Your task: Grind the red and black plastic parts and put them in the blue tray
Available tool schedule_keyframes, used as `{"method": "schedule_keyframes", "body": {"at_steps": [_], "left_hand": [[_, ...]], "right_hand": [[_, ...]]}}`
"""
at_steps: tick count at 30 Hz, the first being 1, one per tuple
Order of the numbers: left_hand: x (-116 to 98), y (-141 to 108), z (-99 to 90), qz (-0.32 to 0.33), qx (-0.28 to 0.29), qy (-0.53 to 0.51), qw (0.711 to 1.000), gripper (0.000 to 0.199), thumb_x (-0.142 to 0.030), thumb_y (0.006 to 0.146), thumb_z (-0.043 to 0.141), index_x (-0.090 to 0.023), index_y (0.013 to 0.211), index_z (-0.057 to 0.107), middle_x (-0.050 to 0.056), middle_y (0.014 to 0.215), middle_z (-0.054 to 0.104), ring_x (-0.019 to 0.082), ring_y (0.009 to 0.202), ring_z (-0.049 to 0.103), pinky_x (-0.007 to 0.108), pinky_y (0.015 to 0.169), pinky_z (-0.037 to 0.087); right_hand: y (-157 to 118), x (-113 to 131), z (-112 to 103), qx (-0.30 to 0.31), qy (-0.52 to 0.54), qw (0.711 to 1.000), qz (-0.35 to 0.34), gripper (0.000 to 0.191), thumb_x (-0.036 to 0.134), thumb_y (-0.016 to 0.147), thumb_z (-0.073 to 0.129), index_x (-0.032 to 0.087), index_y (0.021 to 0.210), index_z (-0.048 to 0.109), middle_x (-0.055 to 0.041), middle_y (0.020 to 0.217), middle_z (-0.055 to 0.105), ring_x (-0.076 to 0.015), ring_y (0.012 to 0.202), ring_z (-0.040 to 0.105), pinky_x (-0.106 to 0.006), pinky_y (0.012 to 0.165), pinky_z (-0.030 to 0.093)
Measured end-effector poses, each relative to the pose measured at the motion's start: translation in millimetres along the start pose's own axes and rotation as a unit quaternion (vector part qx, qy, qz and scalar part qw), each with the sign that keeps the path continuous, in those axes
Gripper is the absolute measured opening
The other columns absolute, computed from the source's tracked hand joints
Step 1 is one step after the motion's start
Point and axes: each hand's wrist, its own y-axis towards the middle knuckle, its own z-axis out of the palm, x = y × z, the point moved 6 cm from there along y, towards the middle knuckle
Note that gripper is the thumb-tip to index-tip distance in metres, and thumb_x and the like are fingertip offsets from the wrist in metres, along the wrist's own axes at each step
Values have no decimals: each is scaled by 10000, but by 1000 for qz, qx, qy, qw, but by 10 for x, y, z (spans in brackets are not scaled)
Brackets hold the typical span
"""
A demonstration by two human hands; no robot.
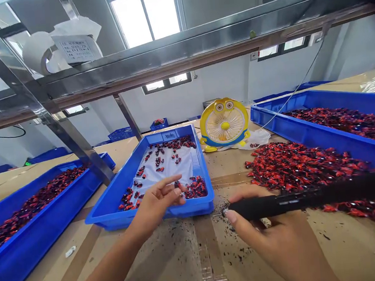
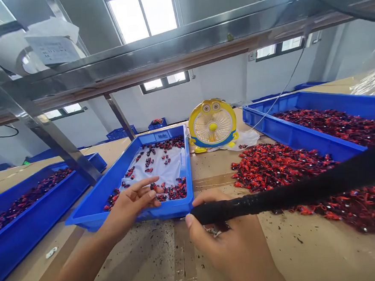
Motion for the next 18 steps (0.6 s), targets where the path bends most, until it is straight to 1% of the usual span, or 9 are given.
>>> {"method": "schedule_keyframes", "body": {"at_steps": [2,4,6,7,9,11,13,15,18], "left_hand": [[25,-168,73,16,16,16,1000,558,-322,836,974,-198,1341,772,62,971,880,180,803,810,297,826,633],[75,-313,109,41,27,32,998,424,-352,862,960,-224,1244,829,54,938,882,179,851,809,272,826,624],[163,-420,107,56,36,34,997,312,-417,876,945,-238,1120,874,47,895,876,169,817,798,257,787,630],[219,-457,95,59,39,28,997,293,-449,879,937,-245,1082,886,43,876,873,162,782,789,253,764,634],[331,-501,65,66,45,19,997,272,-477,896,916,-266,1064,897,37,868,875,146,728,774,239,725,640],[430,-516,50,78,50,17,996,206,-440,913,909,-282,1045,906,34,894,887,134,713,773,218,708,643],[508,-520,61,94,55,23,994,141,-362,915,917,-303,1043,911,25,911,899,130,720,789,199,709,648],[544,-534,98,122,61,33,990,199,-275,908,925,-336,1097,907,12,910,908,135,746,819,185,722,656],[539,-597,174,175,83,36,980,271,-207,939,887,-357,1165,895,9,889,914,130,700,833,169,689,662]], "right_hand": [[-53,2,48,-14,11,1000,0,52,353,905,720,314,941,725,80,767,698,-117,609,618,-212,555,506],[-95,-8,102,-28,27,999,0,45,341,926,703,305,952,697,77,775,688,-110,592,614,-204,540,512],[-124,-24,158,-41,44,998,-4,43,326,923,711,298,948,691,77,744,666,-105,545,589,-201,510,512],[-135,-31,182,-48,50,998,-8,50,321,909,729,297,938,696,80,726,657,-102,523,575,-197,493,506],[-157,-43,215,-72,60,996,-12,59,309,897,746,307,930,698,92,698,638,-90,497,551,-180,466,483],[-187,-56,231,-108,63,992,-8,49,291,927,720,320,941,683,99,714,634,-86,539,584,-165,508,504],[-227,-65,238,-147,58,987,5,57,267,958,691,321,957,673,86,781,654,-95,643,650,-174,608,556],[-271,-64,249,-170,51,984,16,47,278,964,709,313,956,678,66,844,676,-104,715,688,-183,658,576],[-333,-46,265,-171,32,985,20,88,362,968,760,304,946,698,44,843,694,-114,684,679,-204,612,557]]}}
